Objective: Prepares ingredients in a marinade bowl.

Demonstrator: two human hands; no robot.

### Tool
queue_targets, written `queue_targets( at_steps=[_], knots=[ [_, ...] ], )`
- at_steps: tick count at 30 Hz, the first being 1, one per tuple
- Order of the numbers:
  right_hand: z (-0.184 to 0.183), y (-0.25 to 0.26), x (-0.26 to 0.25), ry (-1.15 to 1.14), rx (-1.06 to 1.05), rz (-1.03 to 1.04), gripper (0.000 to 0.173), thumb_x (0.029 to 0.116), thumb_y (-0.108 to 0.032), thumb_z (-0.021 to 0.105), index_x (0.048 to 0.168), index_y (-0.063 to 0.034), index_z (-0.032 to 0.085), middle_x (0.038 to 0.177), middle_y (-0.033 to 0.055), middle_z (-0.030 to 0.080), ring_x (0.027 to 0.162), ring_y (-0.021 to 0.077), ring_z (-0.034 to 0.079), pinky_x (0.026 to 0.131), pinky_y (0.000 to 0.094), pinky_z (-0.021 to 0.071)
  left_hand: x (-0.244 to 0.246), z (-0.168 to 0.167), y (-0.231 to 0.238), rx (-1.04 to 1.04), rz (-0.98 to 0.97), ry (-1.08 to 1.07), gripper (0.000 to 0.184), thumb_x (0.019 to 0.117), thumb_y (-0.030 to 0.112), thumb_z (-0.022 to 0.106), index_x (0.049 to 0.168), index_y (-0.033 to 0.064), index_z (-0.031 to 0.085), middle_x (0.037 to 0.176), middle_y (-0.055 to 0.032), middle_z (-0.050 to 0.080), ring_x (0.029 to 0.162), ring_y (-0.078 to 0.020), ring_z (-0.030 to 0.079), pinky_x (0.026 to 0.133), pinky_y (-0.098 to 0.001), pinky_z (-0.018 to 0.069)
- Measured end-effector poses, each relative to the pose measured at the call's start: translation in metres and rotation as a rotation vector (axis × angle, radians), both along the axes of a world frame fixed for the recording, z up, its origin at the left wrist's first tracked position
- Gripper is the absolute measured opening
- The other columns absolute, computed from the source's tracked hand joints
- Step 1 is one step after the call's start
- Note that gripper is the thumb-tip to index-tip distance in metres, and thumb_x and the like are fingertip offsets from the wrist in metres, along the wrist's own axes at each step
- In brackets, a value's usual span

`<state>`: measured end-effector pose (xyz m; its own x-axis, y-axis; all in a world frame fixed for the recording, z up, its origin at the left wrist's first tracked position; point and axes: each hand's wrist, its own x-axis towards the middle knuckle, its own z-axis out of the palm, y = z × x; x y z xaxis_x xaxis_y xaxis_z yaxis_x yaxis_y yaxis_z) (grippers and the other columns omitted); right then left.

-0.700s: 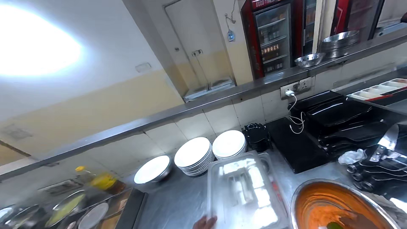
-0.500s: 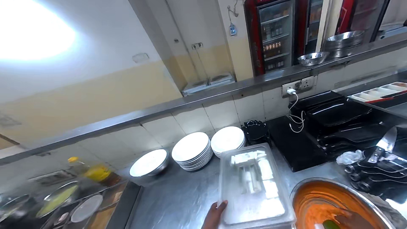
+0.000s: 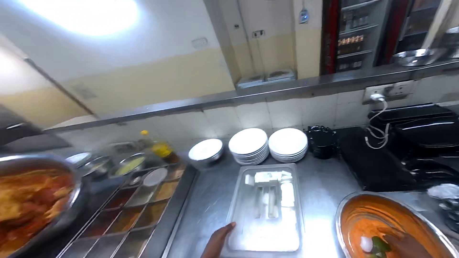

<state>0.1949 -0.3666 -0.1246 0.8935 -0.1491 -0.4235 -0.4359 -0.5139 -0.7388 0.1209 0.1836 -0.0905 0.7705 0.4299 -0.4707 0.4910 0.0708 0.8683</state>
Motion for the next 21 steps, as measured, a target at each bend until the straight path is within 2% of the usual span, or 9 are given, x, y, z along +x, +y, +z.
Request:
queue_targets(
  at_steps=[4,6,8,10,12,14,15,18,21],
  knots=[
    [-0.006,0.042,0.016,-0.019,0.012,0.058,0.036,0.098,-0.016,0.065,0.129,0.0018,0.066,0.125,0.0291,0.064,0.115,0.04,0.062,0.099,0.0593,0.0469,-0.012,0.008,0.042,0.224,-0.002,0.039,0.049,0.1036,0.038,0.059,0.127,-0.0044,0.061,0.12,-0.0233,0.066,0.109,-0.0316,0.065,0.095,-0.0512,0.0523],
    [-0.003,0.069,0.021,-0.022,0.012,0.08,0.034,0.0992,-0.015,0.064,0.128,0.0019,0.066,0.124,0.0291,0.065,0.113,0.0399,0.062,0.097,0.0592,0.0471,-0.016,0.024,0.04,0.562,-0.099,0.015,0.057,0.0988,0.037,0.067,0.138,-0.0031,0.056,0.135,-0.0247,0.059,0.126,-0.0356,0.057,0.108,-0.0511,0.0452],
    [0.003,0.088,0.019,-0.033,-0.004,0.091,0.031,0.0989,-0.013,0.064,0.125,0.0034,0.067,0.122,0.03,0.065,0.111,0.0406,0.063,0.097,0.0597,0.0474,-0.032,0.039,0.008,0.916,-0.258,-0.139,0.058,0.0945,0.037,0.07,0.136,-0.0025,0.061,0.14,-0.0248,0.058,0.134,-0.0401,0.052,0.115,-0.0525,0.0398],
    [0.008,0.096,0.016,-0.031,-0.011,0.102,0.033,0.0988,-0.012,0.064,0.127,0.0053,0.065,0.123,0.0309,0.064,0.112,0.04,0.062,0.098,0.0589,0.0469,-0.053,0.039,-0.034,1.067,-0.508,-0.368,0.052,0.0895,0.036,0.076,0.126,-0.0004,0.07,0.13,-0.0233,0.065,0.127,-0.0423,0.058,0.11,-0.058,0.0428],
    [0.003,0.091,0.016,-0.033,-0.008,0.1,0.036,0.0978,-0.014,0.063,0.129,0.0052,0.064,0.124,0.0284,0.064,0.108,0.0351,0.063,0.095,0.0546,0.0494,-0.063,0.015,-0.059,1.221,-0.655,-0.59,0.046,0.0878,0.045,0.075,0.117,0.0092,0.075,0.117,-0.0167,0.071,0.112,-0.0396,0.066,0.095,-0.0595,0.0513],
    [-0.006,0.084,0.02,-0.048,0.004,0.098,0.038,0.0962,-0.017,0.063,0.129,0.003,0.063,0.12,0.0215,0.065,0.098,0.0236,0.064,0.086,0.0438,0.0525,-0.059,-0.012,-0.06,1.376,-0.578,-0.801,0.031,0.0936,0.042,0.066,0.103,0.0151,0.077,0.102,-0.008,0.074,0.095,-0.0304,0.07,0.081,-0.0499,0.0557],
    [-0.005,0.083,0.019,-0.044,0.022,0.09,0.038,0.0974,-0.016,0.062,0.13,0.0037,0.062,0.122,0.0223,0.064,0.099,0.0237,0.063,0.088,0.0434,0.0517,-0.055,-0.019,-0.057,1.427,-0.55,-0.874,0.028,0.0962,0.041,0.063,0.1,0.0166,0.076,0.098,-0.005,0.074,0.091,-0.0265,0.069,0.078,-0.0452,0.0549],
    [0.001,0.085,0.013,-0.074,0.02,0.074,0.034,0.0991,-0.01,0.059,0.129,0.0064,0.063,0.125,0.029,0.063,0.109,0.0342,0.063,0.097,0.053,0.0484,-0.049,-0.023,-0.05,1.506,-0.548,-0.957,0.027,0.0999,0.042,0.057,0.099,0.0178,0.071,0.098,-0.0014,0.072,0.089,-0.0215,0.067,0.075,-0.039,0.0509],
    [0.011,0.093,0.012,-0.053,0.032,0.061,0.034,0.0998,-0.012,0.059,0.129,0.0042,0.062,0.122,0.0214,0.063,0.103,0.0228,0.061,0.091,0.0426,0.0498,-0.048,-0.022,-0.044,1.534,-0.539,-0.972,0.03,0.1011,0.044,0.054,0.098,0.0181,0.068,0.097,-0.0006,0.071,0.088,-0.0203,0.066,0.075,-0.0372,0.0503]
  ],
)
